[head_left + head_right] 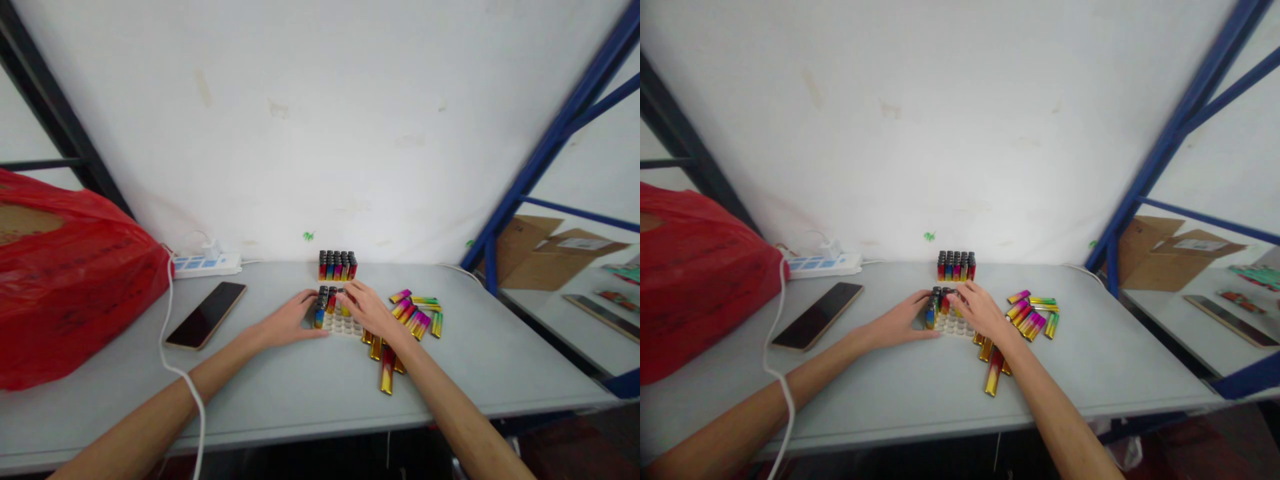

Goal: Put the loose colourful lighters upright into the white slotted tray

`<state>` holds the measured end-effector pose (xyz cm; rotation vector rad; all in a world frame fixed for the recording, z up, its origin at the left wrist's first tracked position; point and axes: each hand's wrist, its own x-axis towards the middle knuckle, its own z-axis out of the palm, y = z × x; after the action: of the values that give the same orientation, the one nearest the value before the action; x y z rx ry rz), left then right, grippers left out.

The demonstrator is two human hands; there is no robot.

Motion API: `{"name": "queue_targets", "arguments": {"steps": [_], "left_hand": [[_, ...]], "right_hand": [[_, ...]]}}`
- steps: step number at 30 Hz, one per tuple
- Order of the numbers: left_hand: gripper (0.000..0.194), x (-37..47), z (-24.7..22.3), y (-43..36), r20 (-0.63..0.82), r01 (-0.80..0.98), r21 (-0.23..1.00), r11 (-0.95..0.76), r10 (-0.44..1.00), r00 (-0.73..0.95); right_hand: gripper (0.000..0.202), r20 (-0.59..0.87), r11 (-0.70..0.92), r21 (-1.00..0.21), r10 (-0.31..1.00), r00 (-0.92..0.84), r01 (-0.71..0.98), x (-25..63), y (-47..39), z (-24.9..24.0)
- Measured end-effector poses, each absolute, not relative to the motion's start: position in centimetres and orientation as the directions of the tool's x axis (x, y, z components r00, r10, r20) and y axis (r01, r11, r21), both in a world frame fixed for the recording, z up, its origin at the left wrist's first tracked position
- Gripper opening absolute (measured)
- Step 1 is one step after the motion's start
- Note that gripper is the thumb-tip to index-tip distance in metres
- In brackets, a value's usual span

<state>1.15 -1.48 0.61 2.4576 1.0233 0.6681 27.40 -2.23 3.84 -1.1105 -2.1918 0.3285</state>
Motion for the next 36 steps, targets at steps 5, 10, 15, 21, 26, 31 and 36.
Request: {"name": "queue_targets", "arguments": {"steps": [5,10,15,21,26,31,36], "left_hand": [[0.085,1.1,0.6,-1.6,0.285,0.539,0.523,-0.660,0.731,0.619],[0.085,1.1,0.3,-1.5,0.283,0.541,0.526,-0.656,0.735,0.616],[0.085,1.0,0.2,-1.4,0.277,0.550,0.518,-0.655,0.737,0.616],[0.084,1.0,0.4,-1.5,0.260,0.555,0.526,-0.644,0.744,0.616],[0.086,1.1,0.5,-1.4,0.243,0.578,0.510,-0.637,0.751,0.613],[0.085,1.1,0.6,-1.3,0.250,0.578,0.506,-0.640,0.751,0.612],[0.085,1.1,0.8,-1.4,0.241,0.587,0.495,-0.641,0.750,0.616]], "right_hand": [[0.049,0.328,0.525,-0.503,0.851,-0.411,0.686,27.2,-2.4,3.8],[0.043,0.224,0.495,-0.595,0.858,-0.462,0.633,26.7,-2.5,3.7],[0.039,0.222,0.531,-0.305,0.847,-0.483,0.791,26.0,-2.4,3.6],[0.049,0.164,0.518,-0.210,0.854,-0.493,0.829,26.0,-2.9,4.5],[0.050,0.266,0.189,-0.198,0.955,-0.132,0.962,29.6,-1.9,5.2],[0.040,0.247,-0.250,-0.058,0.934,0.257,0.966,33.9,-1.0,4.2],[0.041,0.104,-0.282,-0.056,0.952,0.286,0.958,34.9,-0.2,3.2]]}}
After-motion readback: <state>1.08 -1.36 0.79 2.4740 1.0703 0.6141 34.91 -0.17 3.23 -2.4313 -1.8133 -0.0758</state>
